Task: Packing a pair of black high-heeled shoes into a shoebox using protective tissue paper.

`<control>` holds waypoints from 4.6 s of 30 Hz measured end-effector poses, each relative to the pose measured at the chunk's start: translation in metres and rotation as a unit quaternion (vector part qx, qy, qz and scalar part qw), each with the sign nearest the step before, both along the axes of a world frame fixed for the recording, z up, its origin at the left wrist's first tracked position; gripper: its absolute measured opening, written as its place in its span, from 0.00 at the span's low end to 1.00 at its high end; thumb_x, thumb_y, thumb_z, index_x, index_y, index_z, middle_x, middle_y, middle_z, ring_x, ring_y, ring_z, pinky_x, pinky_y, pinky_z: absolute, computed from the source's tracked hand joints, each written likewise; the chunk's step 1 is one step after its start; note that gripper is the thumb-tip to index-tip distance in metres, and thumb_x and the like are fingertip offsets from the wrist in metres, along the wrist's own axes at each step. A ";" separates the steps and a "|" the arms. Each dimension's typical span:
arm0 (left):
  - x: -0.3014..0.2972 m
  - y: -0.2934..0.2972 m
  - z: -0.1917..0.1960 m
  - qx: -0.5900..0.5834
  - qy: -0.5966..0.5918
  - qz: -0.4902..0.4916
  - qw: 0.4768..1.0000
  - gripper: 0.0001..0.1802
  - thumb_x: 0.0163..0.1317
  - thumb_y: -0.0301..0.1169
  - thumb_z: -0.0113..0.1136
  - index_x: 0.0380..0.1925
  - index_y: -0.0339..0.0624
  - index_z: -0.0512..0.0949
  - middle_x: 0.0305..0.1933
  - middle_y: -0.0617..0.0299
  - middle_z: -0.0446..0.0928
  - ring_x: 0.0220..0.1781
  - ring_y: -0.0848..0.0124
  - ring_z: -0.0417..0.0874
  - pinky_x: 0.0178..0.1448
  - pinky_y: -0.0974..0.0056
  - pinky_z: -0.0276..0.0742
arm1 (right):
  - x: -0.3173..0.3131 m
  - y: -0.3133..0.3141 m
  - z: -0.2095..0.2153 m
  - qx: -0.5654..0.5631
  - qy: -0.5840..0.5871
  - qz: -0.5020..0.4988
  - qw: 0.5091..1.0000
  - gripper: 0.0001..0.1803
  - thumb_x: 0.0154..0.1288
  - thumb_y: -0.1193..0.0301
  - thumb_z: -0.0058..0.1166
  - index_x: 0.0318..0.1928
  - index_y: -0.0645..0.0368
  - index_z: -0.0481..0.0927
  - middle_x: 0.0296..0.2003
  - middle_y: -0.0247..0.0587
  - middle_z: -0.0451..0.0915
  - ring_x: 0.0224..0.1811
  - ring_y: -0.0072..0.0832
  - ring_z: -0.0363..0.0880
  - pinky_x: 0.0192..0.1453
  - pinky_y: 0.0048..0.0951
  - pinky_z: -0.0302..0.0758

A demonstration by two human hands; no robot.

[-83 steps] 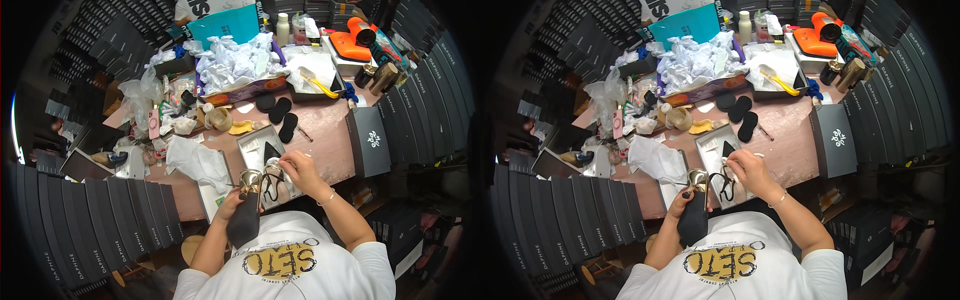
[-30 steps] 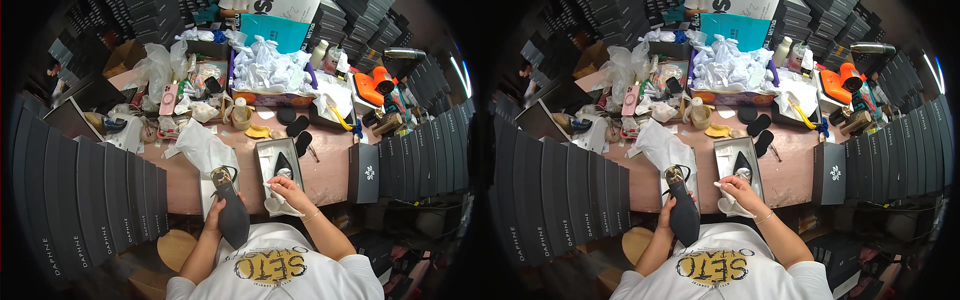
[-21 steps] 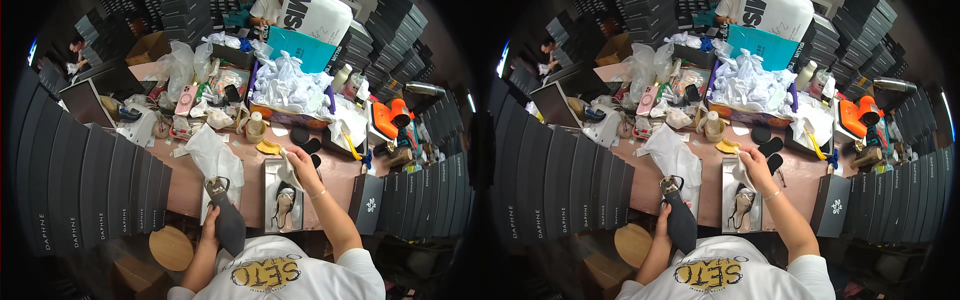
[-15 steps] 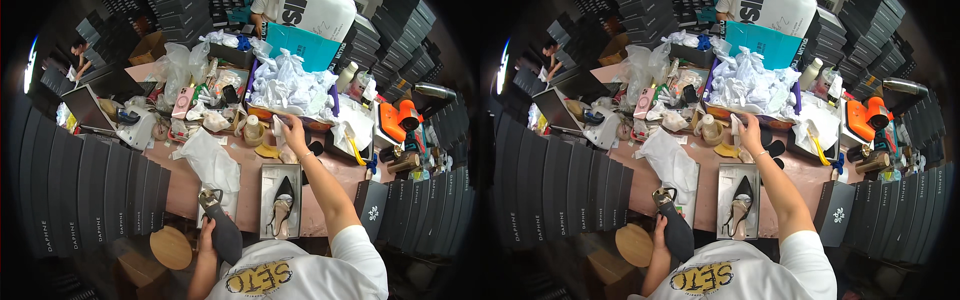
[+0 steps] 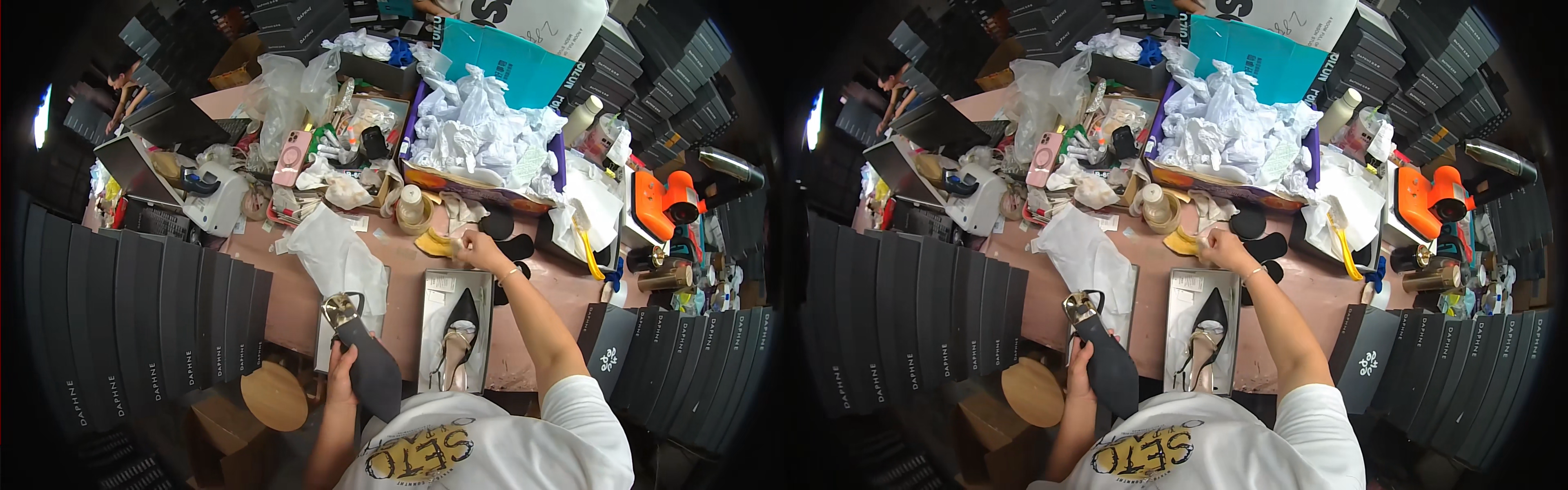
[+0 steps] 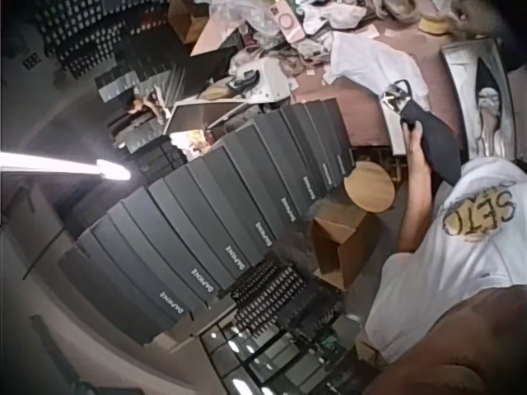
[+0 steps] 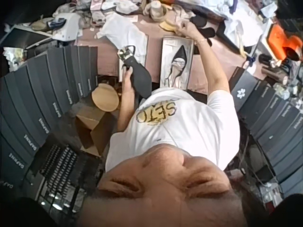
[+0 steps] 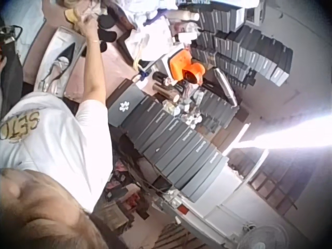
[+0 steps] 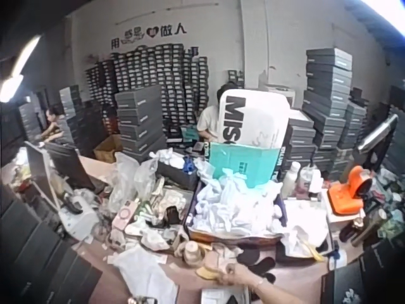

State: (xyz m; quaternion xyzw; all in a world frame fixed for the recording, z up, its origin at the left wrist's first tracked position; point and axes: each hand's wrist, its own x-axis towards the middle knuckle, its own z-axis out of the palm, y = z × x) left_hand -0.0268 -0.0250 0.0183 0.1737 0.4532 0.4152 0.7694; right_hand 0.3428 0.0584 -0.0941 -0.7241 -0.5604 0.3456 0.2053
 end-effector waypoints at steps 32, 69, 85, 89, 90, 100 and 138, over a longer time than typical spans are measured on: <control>0.022 0.032 0.024 0.062 -0.144 -0.112 0.981 0.28 0.64 0.34 0.55 0.63 0.38 0.61 0.60 0.51 0.71 0.57 0.64 0.76 0.61 0.61 0.74 | -0.158 -0.102 0.138 -0.040 0.596 -0.152 0.788 0.12 0.64 0.76 0.57 0.41 0.55 0.66 0.38 0.29 0.73 0.40 0.16 0.72 0.45 0.19 0.71; 0.021 0.046 -0.003 0.017 -0.113 -0.096 0.989 0.25 0.59 0.33 0.53 0.57 0.40 0.63 0.50 0.49 0.75 0.51 0.59 0.79 0.55 0.55 0.78 | -0.014 -0.005 0.024 0.334 0.490 -0.489 0.639 0.17 0.64 0.75 0.57 0.50 0.60 0.68 0.43 0.42 0.75 0.43 0.34 0.77 0.47 0.40 0.81; 0.012 0.035 0.003 0.117 -0.124 -0.134 0.976 0.31 0.70 0.56 0.41 0.53 0.38 0.67 0.49 0.53 0.75 0.48 0.68 0.78 0.50 0.63 0.78 | -0.084 0.080 0.080 0.301 -0.076 -0.052 0.949 0.17 0.58 0.71 0.59 0.49 0.59 0.77 0.49 0.54 0.72 0.49 0.51 0.74 0.52 0.40 0.73; 0.014 0.041 0.009 0.141 -0.100 -0.119 0.978 0.31 0.70 0.56 0.40 0.53 0.38 0.66 0.47 0.52 0.76 0.44 0.68 0.80 0.47 0.64 0.80 | -0.090 0.030 0.106 0.272 0.024 -0.068 0.959 0.13 0.65 0.65 0.54 0.42 0.63 0.78 0.37 0.50 0.76 0.40 0.42 0.76 0.45 0.35 0.72; 0.015 0.037 0.007 0.133 -0.101 -0.110 0.980 0.31 0.70 0.56 0.40 0.53 0.38 0.66 0.47 0.52 0.76 0.44 0.68 0.80 0.46 0.64 0.80 | -0.115 -0.001 0.136 0.209 0.096 -0.070 0.971 0.12 0.65 0.66 0.54 0.41 0.63 0.78 0.33 0.45 0.77 0.35 0.34 0.75 0.42 0.31 0.71; 0.032 0.019 0.017 0.119 -0.100 -0.183 0.971 0.28 0.72 0.51 0.41 0.56 0.37 0.67 0.52 0.58 0.73 0.52 0.71 0.77 0.54 0.66 0.76 | -0.184 -0.110 0.189 0.313 0.029 0.037 0.949 0.16 0.53 0.78 0.63 0.45 0.59 0.80 0.39 0.43 0.74 0.38 0.38 0.76 0.42 0.33 0.74; 0.029 -0.004 0.039 0.162 -0.052 -0.198 0.965 0.29 0.73 0.50 0.41 0.58 0.35 0.65 0.52 0.57 0.74 0.52 0.70 0.77 0.56 0.65 0.74 | -0.175 -0.142 0.181 0.369 0.014 0.092 0.925 0.14 0.50 0.77 0.64 0.40 0.59 0.80 0.36 0.39 0.77 0.32 0.34 0.75 0.35 0.33 0.71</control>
